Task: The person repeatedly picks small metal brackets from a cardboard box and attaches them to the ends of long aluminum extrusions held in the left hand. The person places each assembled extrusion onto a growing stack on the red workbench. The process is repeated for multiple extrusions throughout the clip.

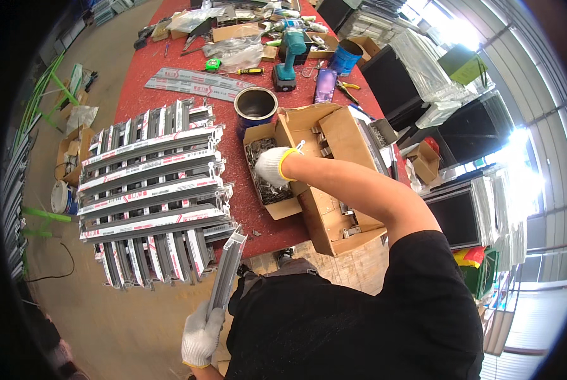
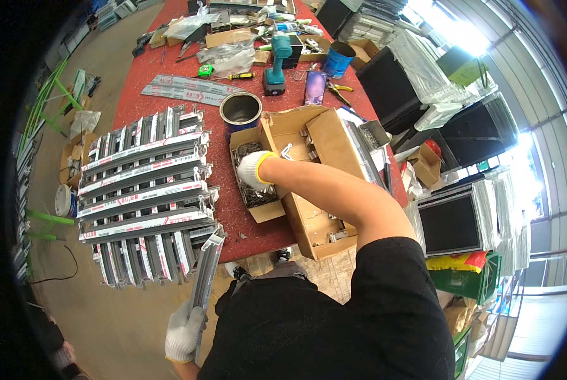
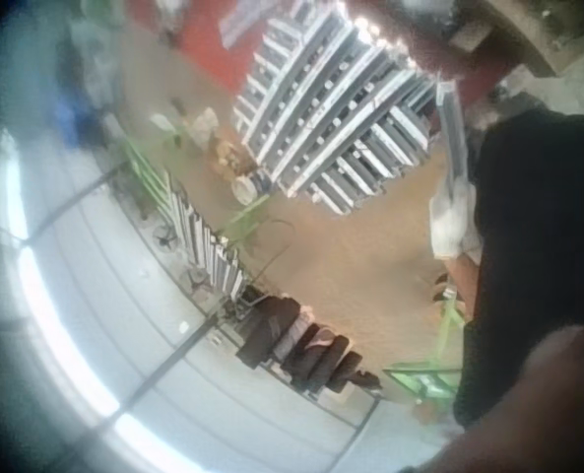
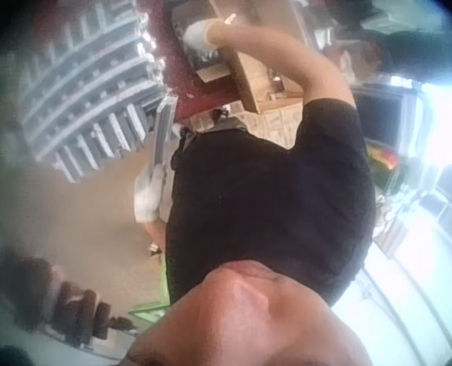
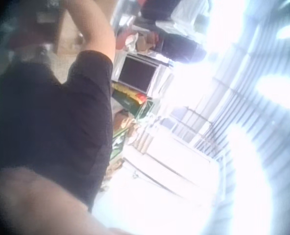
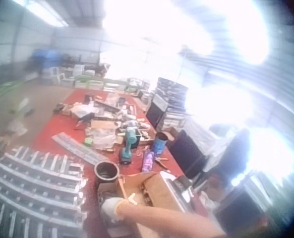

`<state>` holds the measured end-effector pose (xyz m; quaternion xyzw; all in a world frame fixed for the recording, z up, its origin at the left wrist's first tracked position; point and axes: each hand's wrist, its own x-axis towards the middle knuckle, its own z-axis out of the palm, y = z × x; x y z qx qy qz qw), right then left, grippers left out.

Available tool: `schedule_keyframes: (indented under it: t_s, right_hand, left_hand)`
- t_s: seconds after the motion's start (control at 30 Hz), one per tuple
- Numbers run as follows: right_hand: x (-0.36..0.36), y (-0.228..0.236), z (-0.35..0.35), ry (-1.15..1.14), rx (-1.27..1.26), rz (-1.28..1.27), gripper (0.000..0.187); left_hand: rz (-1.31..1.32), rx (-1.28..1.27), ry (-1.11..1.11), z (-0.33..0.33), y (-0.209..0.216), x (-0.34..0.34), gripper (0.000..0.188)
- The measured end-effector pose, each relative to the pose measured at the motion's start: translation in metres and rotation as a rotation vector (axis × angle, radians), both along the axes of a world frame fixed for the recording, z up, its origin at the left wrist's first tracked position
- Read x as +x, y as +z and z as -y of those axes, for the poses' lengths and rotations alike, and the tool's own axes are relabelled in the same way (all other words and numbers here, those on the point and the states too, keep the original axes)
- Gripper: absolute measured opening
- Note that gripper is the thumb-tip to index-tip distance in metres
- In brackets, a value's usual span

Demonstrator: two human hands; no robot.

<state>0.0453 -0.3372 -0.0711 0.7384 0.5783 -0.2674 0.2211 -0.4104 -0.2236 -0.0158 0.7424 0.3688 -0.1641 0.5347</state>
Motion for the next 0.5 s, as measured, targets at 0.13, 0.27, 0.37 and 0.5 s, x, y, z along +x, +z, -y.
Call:
schedule_keyframes:
  t_s: [0.13,0.27,0.37,0.5]
  right_hand:
    - [-0.012,0.011,0.010,-0.112,0.104,-0.004,0.024]
    - [-0.025,0.018,0.019,-0.201,0.250,0.029,0.025]
    - [-0.030,0.032,0.025,-0.207,0.273,-0.015,0.021]
    - [-0.039,0.066,0.056,-0.426,0.790,-0.142,0.021]
  left_hand:
    - [-0.025,0.002,-0.018,-0.003,0.000,0.001,0.047]
    - [-0.009,-0.031,-0.006,-0.004,-0.005,0.007,0.047]
    - [0.001,-0.039,-0.017,-0.003,-0.005,0.011,0.046]
    - [0.004,-0.056,-0.009,-0.002,0.000,0.017,0.044]
